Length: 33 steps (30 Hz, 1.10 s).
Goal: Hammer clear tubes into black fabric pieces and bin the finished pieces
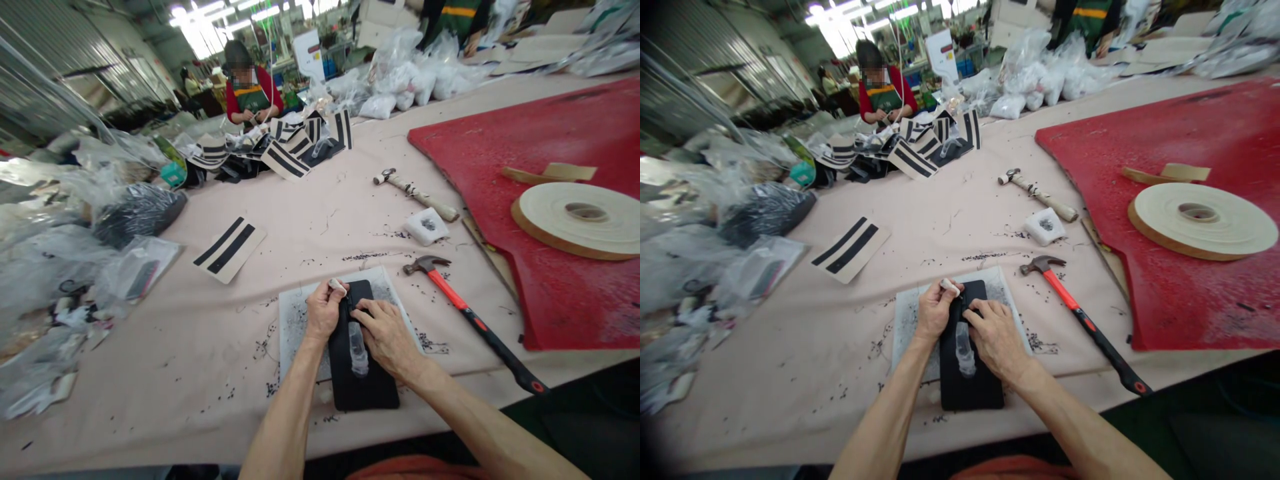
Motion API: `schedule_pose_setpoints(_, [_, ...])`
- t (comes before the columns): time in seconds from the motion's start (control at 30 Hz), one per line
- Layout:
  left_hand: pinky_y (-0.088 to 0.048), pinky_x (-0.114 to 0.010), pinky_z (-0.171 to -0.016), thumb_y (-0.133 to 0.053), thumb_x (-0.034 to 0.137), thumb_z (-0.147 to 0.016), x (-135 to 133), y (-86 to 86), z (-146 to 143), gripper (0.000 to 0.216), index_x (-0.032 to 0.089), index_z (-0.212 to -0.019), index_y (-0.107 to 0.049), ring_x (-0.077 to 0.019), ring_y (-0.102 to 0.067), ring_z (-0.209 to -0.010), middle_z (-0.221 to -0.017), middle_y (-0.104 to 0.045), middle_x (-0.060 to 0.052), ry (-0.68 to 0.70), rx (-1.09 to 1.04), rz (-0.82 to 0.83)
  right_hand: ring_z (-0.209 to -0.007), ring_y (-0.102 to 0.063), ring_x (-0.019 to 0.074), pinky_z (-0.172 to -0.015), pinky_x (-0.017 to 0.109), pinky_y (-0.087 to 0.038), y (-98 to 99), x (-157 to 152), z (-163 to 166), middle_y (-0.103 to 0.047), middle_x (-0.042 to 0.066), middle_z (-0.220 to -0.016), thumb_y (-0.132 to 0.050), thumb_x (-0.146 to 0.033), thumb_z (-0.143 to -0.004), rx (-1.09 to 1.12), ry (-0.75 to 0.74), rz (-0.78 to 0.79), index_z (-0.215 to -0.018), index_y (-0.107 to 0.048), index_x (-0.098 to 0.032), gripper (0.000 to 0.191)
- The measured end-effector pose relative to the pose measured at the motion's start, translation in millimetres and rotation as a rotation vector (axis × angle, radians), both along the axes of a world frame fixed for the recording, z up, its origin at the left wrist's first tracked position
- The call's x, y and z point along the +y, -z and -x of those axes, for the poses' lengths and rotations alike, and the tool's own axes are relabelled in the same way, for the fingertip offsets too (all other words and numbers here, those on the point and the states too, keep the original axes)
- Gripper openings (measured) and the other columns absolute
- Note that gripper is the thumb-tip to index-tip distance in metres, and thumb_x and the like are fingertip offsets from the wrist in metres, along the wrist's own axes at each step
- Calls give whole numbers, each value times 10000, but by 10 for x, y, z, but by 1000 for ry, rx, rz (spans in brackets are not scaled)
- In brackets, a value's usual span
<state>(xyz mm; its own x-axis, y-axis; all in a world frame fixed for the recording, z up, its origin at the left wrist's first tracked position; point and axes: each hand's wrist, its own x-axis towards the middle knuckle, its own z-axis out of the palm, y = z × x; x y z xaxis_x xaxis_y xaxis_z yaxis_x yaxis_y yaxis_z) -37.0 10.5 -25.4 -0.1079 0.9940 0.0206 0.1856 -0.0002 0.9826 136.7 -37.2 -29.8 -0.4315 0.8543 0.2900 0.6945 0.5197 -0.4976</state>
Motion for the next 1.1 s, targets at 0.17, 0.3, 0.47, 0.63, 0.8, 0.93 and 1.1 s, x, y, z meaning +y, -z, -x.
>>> schedule_pose_setpoints(0.17, [-529, -247, -798, -630, 310, -861, -22, 26, -39, 137, 186, -900, -674, -155, -710, -853, -906, -760, -34, -13, 70, -47, -1157, -486, 279, -974, 490, -437, -91, -159, -28, -550, 94, -1307, -531, -68, -903, 88, 37, -15, -1247, -588, -204, 374])
schedule_pose_setpoints(0.3, [-522, -249, -799, -620, 331, -882, -25, 80, -47, 149, 200, -915, -682, -153, -705, -842, -918, -759, -30, -30, 126, -77, -1353, -389, 303, -1105, 535, -394, -288, -539, 66, -429, 156, -1461, -477, -142, -924, 245, 47, -49, -1413, -453, -175, 490])
schedule_pose_setpoints(0.47, [-509, -246, -781, -628, 329, -878, -8, 97, -41, 140, 204, -914, -681, -155, -697, -833, -905, -754, -22, -48, 152, -71, -1267, -455, 378, -1001, 586, -472, -139, -512, 261, -395, 222, -1478, -613, -196, -865, 73, 100, -96, -1450, -405, -138, 624])
schedule_pose_setpoints(0.63, [-494, -237, -755, -612, 323, -884, -20, 47, -67, 135, 206, -903, -678, -146, -683, -798, -882, -750, -17, -56, 152, -84, -1316, -451, 316, -1047, 501, -486, 71, -307, 147, -441, 207, -1447, -451, -41, -885, 61, 41, -162, -1432, -398, -113, 554])
schedule_pose_setpoints(0.8, [-453, -232, -689, -619, 334, -870, -5, 22, -89, 147, 198, -835, -664, -137, -636, -710, -781, -718, -12, -87, 215, -75, -1448, -298, 342, -1114, 552, -433, 61, -473, 165, -302, 230, -1554, -539, -152, -903, 112, 11, -115, -1561, -236, -102, 726])
schedule_pose_setpoints(0.93, [-461, -235, -671, -622, 354, -848, 38, 22, -86, 183, 183, -806, -674, -140, -634, -685, -755, -719, -21, -113, 171, -25, -1455, -287, 348, -1101, 574, -436, 83, -522, 244, -300, 245, -1547, -513, -126, -893, 135, 14, -118, -1565, -226, -97, 731])
schedule_pose_setpoints(1.1, [-523, -258, -723, -636, 393, -826, 83, 60, -62, 230, 169, -832, -687, -163, -682, -736, -814, -752, -52, -121, -22, 44, -1445, -304, 346, -1096, 567, -439, 96, -478, 223, -320, 238, -1534, -510, -109, -885, 151, -1, -91, -1556, -249, -108, 720])
